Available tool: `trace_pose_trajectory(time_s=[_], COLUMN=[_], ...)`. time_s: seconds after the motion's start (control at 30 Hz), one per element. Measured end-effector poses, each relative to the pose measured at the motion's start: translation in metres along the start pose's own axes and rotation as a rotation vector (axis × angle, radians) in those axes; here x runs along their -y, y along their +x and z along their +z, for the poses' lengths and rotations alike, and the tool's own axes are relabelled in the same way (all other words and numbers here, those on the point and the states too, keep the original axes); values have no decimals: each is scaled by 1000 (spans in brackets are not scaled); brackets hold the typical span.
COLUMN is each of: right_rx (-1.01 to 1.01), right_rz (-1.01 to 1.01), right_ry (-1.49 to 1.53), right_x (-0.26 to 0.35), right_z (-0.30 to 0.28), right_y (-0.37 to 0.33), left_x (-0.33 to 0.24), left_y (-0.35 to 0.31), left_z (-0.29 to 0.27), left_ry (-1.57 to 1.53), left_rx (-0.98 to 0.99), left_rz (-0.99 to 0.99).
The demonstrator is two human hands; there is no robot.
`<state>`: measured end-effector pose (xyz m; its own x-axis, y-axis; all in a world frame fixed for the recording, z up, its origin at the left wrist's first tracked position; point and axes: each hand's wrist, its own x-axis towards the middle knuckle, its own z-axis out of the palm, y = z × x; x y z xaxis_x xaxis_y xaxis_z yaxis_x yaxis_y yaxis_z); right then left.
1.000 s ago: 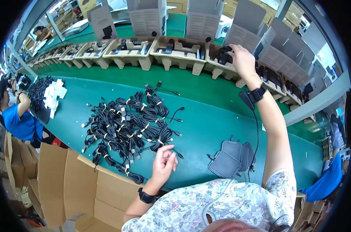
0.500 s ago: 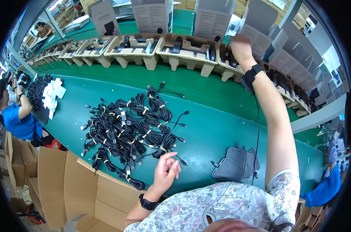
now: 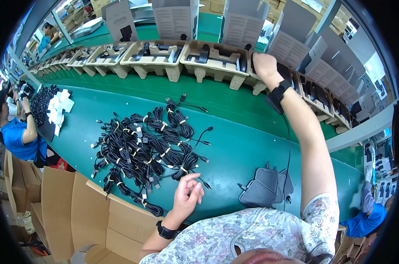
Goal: The person picks up a bundle of cables from a box and places them on the table, then fits a base, a cable, and a microphone into a tray. After repeating this process to fill several trays, the person closes a cardboard box and places it on the floor.
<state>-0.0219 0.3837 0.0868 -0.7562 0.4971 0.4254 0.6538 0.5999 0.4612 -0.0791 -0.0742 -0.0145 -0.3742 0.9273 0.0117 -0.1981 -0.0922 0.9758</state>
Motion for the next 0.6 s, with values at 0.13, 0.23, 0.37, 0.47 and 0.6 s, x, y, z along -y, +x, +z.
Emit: trace_pose_trajectory(time_s=[0.13, 0.23, 0.37, 0.47, 0.6], right_rx=[52, 103, 406, 363, 326], right_rz=[434, 478, 219, 187, 119], right_ry=[290, 464, 880, 859, 613], right_x=[7, -4, -22, -32, -21], right_z=[8, 16, -14, -18, -36], right_y=[8, 7, -2, -16, -29], left_x=[3, 4, 7, 7, 6], left_y=[0, 5, 1, 2, 0], left_z=[1, 1, -3, -2, -2], left_ry=[-12, 3, 29, 44, 59], left_rx=[5, 8, 2, 11, -9], left_rz=[8, 16, 11, 15, 10])
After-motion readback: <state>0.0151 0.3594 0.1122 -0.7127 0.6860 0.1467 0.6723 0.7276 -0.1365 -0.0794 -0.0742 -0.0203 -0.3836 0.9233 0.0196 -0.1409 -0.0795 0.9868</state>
